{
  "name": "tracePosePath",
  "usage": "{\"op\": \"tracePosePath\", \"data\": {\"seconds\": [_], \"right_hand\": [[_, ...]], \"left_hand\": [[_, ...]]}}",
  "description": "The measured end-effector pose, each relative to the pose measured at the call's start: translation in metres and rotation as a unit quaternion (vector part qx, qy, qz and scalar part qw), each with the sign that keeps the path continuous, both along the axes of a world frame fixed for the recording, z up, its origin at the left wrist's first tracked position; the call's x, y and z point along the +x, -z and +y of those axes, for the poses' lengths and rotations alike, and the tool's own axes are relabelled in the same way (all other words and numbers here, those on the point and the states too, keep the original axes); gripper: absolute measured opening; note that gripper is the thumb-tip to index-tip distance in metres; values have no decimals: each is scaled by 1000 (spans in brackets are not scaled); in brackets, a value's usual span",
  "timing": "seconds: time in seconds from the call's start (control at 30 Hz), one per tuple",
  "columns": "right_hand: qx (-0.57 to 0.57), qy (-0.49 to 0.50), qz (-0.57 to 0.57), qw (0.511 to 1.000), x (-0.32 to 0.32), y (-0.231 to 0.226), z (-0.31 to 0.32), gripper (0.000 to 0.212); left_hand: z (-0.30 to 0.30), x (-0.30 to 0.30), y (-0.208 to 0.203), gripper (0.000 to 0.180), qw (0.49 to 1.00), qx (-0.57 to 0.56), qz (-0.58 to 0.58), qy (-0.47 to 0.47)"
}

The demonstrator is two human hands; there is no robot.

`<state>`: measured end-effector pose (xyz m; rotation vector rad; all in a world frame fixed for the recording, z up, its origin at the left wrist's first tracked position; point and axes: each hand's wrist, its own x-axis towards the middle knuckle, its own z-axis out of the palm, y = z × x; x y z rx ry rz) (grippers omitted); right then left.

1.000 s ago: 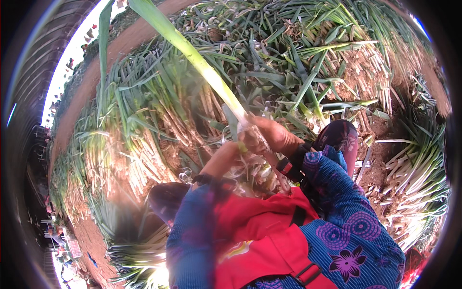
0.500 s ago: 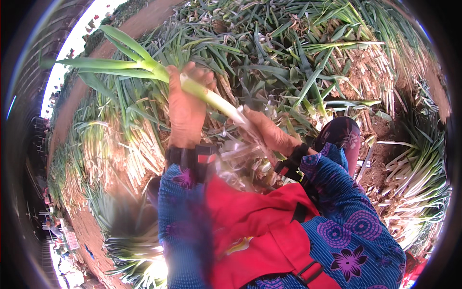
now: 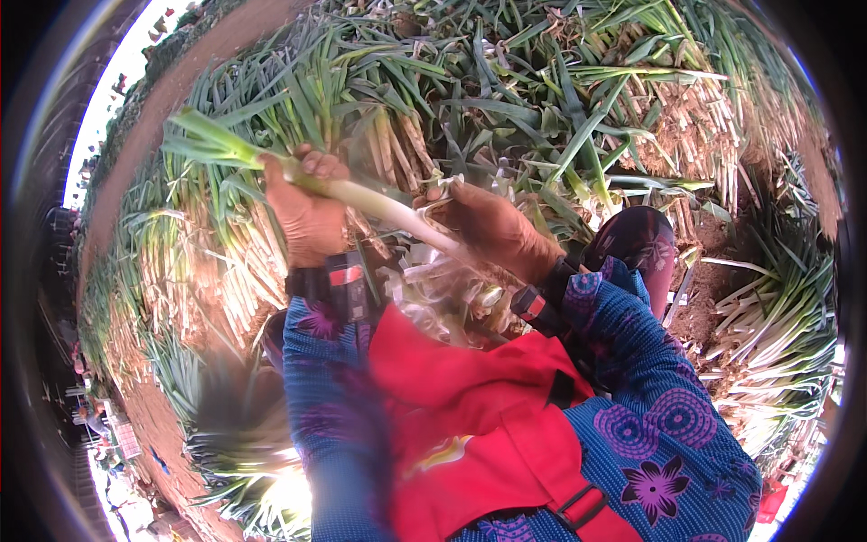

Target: The person strips outer layers from leeks by hand and places the cleaned leeks onto a pile.

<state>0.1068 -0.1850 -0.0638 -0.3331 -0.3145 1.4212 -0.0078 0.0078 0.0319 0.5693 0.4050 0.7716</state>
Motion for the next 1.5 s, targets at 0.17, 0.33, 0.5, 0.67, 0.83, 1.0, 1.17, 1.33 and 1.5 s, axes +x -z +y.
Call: {"op": "tracePosePath", "data": {"seconds": [0.17, 0.33, 0.5, 0.67, 0.83, 1.0, 1.17, 1.33, 1.5], "right_hand": [[-69, -3, -27, 997, -8, -25, -12, 43], [-187, 42, 117, 974, 13, 7, -13, 32], [-182, 248, 182, 934, 75, 54, -21, 27], [-66, 371, 78, 923, 178, 37, -66, 13], [1, 325, 6, 946, 286, 26, -118, 30], [-331, 244, -285, 866, 277, -6, -113, 25], [-444, -82, -795, 404, 196, 23, -71, 44], [-192, 43, -726, 659, 105, -13, -15, 38], [-113, 121, -630, 759, 49, -53, -8, 32]], "left_hand": [[36, -47, 19, 49, 993, -29, -117, 4], [53, -75, 30, 43, 989, -50, -123, -72], [102, -166, 49, 22, 975, -41, -201, -84], [114, -234, 41, 21, 968, 35, -139, -203], [111, -231, 29, 37, 983, -26, -73, -169], [83, -152, 38, 51, 993, 37, 24, -114], [19, -59, 22, 39, 992, 115, 42, -41], [-28, -3, 26, 33, 993, 63, 38, 90], [-60, 38, 35, 36, 970, 131, 159, 133]]}}
